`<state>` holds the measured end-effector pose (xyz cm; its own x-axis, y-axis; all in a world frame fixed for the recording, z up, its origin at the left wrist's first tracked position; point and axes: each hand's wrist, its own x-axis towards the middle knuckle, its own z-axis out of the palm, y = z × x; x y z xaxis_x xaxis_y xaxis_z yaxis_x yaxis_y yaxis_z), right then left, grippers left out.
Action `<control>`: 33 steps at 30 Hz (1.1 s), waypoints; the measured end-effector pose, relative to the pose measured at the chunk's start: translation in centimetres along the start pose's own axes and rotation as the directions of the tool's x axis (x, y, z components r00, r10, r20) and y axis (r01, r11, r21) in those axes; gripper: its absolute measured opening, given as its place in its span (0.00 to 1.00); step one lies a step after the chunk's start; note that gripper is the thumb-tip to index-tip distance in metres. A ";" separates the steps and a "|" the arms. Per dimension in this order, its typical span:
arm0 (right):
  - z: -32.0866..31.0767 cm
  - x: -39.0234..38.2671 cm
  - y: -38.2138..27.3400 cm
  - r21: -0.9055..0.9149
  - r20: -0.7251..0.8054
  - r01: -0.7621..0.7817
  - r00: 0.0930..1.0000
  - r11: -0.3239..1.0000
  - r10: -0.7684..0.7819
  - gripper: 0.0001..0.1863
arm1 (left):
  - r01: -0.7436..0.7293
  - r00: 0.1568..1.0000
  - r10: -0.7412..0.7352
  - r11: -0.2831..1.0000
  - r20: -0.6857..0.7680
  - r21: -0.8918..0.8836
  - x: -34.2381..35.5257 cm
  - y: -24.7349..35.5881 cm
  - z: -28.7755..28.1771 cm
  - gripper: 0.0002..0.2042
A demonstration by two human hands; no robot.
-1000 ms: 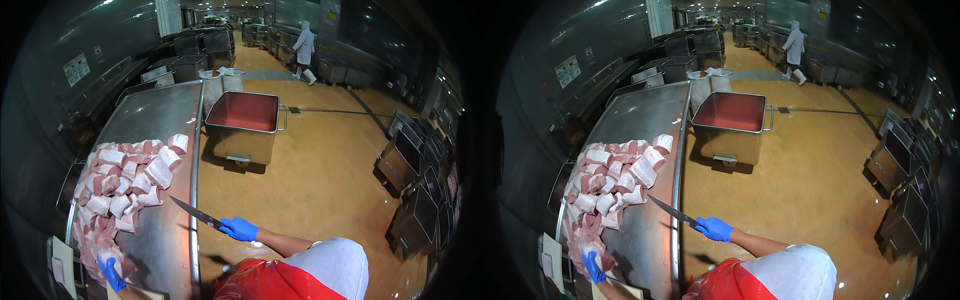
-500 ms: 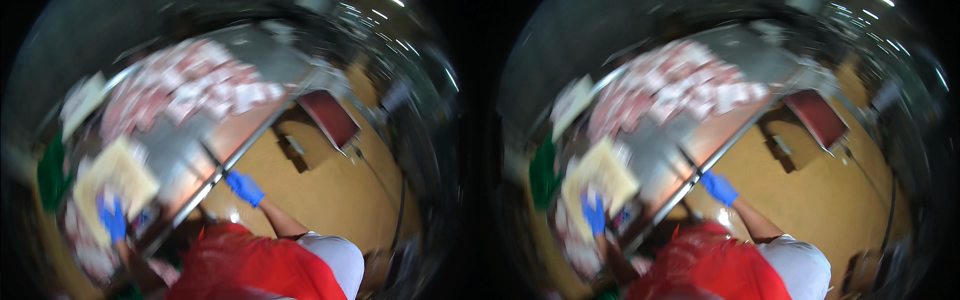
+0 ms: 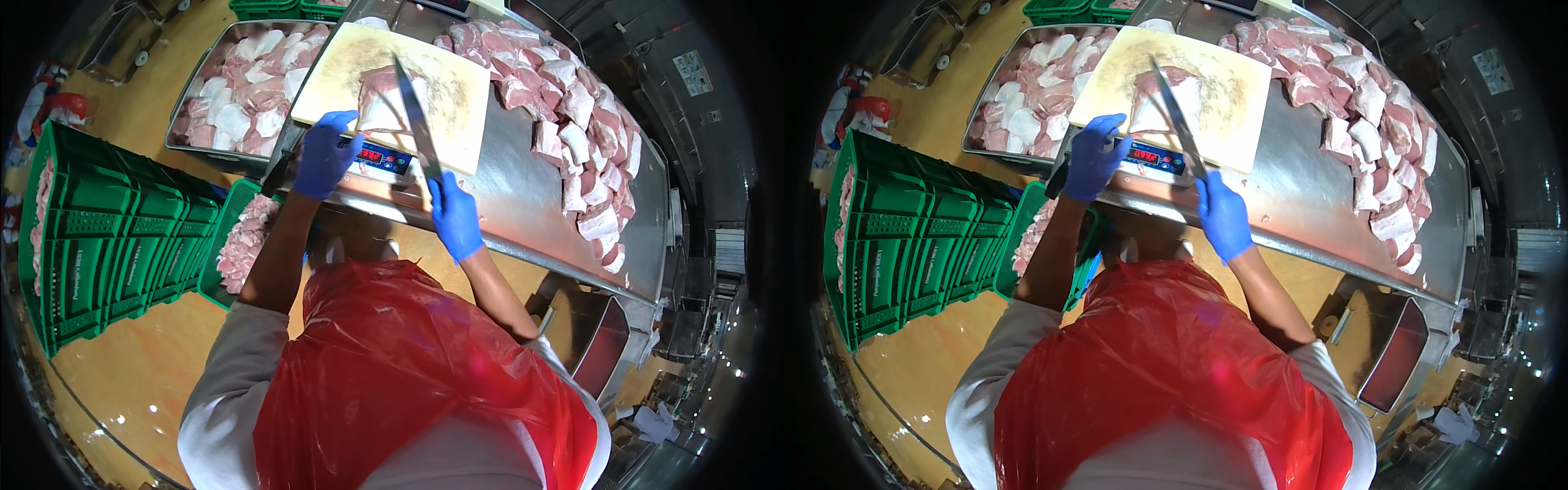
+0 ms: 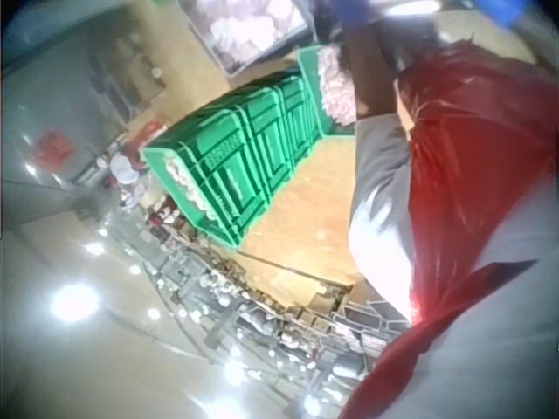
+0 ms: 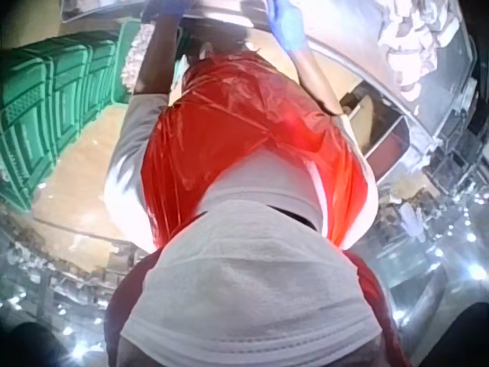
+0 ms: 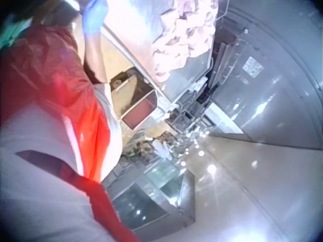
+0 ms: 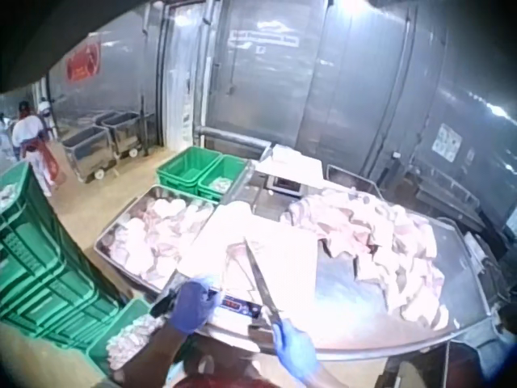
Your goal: The person cuts pieces of raw pork on a cutting board using a knife. They repeatedly pick up meat, slice it into smaller portions, and place the cut pieces into a green crate. The process continues with multiple pieces of meat being handled one at a time.
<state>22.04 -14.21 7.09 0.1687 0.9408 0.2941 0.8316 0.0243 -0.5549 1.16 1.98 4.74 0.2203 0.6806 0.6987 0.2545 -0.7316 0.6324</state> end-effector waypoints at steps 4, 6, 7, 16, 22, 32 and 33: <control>3.2 6.2 -2.3 -0.066 0.050 0.085 0.995 0.994 -0.082 0.09 | 0.136 0.988 -0.145 0.977 0.050 0.163 0.2 -1.3 3.2 0.04; 4.3 8.7 -3.4 -0.081 0.022 0.134 0.991 0.988 -0.133 0.09 | 0.141 0.989 -0.146 0.978 0.024 0.157 0.2 -1.9 3.4 0.05; 4.8 9.5 -3.8 -0.077 -0.001 0.160 0.987 0.984 -0.161 0.09 | 0.157 0.987 -0.161 0.975 0.016 0.156 0.2 -1.6 3.1 0.05; -1.1 3.0 1.0 -0.392 0.516 0.140 0.852 0.909 0.091 0.11 | 0.234 0.957 -0.238 0.971 -0.166 -0.041 -1.7 -2.8 3.1 0.05; -8.3 1.7 -0.9 -0.492 0.599 0.168 0.777 0.854 0.192 0.11 | 0.401 0.897 -0.438 0.862 -0.060 -0.311 -3.5 -4.0 3.0 0.06; 3.2 8.9 -4.0 -0.372 0.410 0.177 0.912 0.911 -0.010 0.10 | 0.259 0.951 -0.280 0.953 -0.129 -0.160 -2.5 -4.5 2.5 0.08; 2.0 7.4 -3.0 -0.378 0.451 0.169 0.892 0.910 0.022 0.11 | 0.258 0.948 -0.285 0.949 -0.139 -0.183 -2.5 -4.5 2.4 0.08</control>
<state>19.70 -6.61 9.40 -0.0698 0.9925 -0.1003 0.9855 0.0529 -0.1614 1.71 3.61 -0.65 0.0052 0.8484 0.5293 0.1263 -0.5256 0.8413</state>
